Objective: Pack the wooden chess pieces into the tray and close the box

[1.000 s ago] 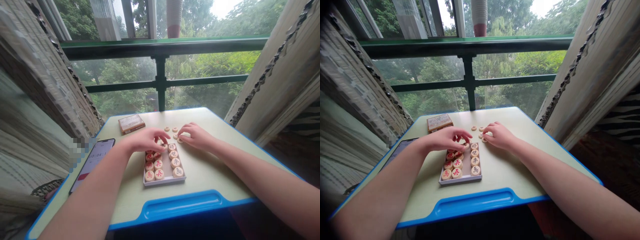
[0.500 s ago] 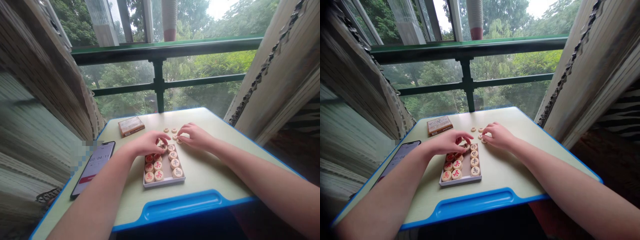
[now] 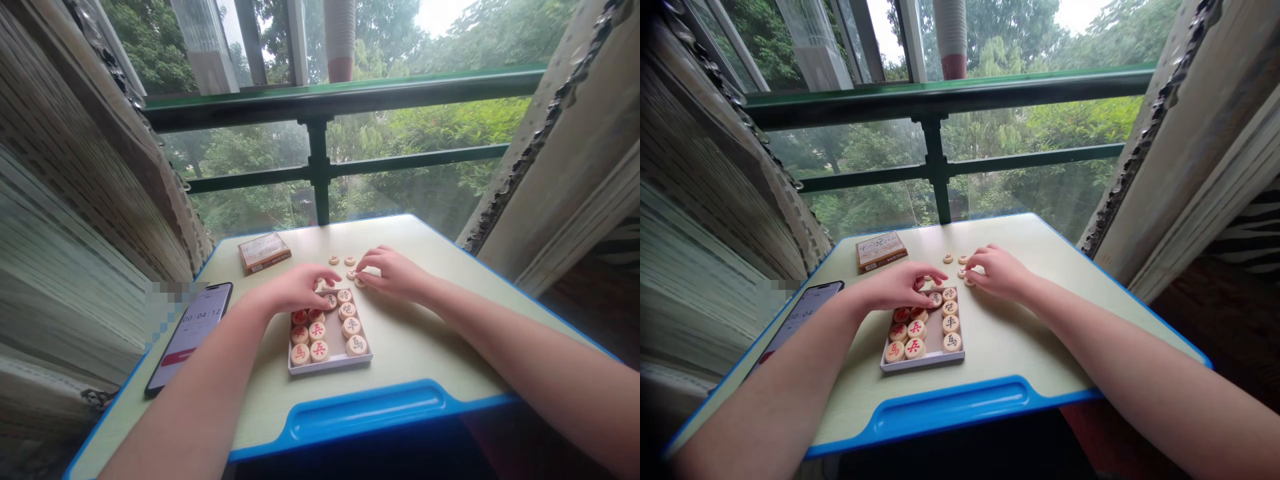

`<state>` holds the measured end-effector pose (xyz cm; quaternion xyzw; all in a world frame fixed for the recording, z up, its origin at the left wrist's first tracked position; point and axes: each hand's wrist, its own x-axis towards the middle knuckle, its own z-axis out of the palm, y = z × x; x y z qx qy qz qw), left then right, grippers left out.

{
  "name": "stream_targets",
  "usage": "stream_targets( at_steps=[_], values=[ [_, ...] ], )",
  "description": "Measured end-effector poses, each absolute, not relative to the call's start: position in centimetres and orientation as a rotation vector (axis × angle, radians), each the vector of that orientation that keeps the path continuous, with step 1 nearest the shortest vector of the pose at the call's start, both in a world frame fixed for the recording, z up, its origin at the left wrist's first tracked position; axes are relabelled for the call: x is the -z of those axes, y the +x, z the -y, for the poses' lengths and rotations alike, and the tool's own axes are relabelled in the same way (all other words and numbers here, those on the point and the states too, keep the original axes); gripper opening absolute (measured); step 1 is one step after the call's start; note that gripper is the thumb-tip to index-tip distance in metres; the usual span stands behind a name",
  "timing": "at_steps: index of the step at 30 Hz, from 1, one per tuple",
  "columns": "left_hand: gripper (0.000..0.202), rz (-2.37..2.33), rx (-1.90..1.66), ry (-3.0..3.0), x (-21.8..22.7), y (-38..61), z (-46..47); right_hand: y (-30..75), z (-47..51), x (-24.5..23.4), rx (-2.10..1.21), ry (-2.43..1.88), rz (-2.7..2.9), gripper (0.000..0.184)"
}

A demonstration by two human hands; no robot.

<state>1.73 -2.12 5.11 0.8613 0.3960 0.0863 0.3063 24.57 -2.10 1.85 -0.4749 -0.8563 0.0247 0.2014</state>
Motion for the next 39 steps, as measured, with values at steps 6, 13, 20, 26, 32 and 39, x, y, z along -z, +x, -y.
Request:
stream_targets(
  at_steps=[6,13,20,26,32,39],
  values=[
    [0.031,-1.047,-0.191,2.352,-5.55,1.71,2.11,24.47,2.20,-1.96,-0.057,-1.332,2.404,0.022],
    [0.020,-1.032,-0.207,2.374,-5.43,1.73,2.03,24.36,2.31,-2.17,-0.075,-1.321,2.384,0.021],
    [0.016,-1.028,-0.190,2.385,-5.48,1.55,1.92,24.35,2.34,-2.16,-0.084,-1.330,2.388,0.021],
    [0.012,-1.056,-0.212,2.336,-5.32,1.64,1.86,24.34,2.36,-2.13,-0.071,-1.322,2.391,0.021],
    [0.011,-1.057,-0.194,2.336,-5.05,1.71,1.87,24.20,2.46,-2.24,-0.082,-1.337,2.406,0.019],
    [0.017,-1.057,-0.200,2.290,-5.15,1.77,1.92,24.26,2.29,-1.80,-0.119,-1.312,2.379,0.019]
  ],
)
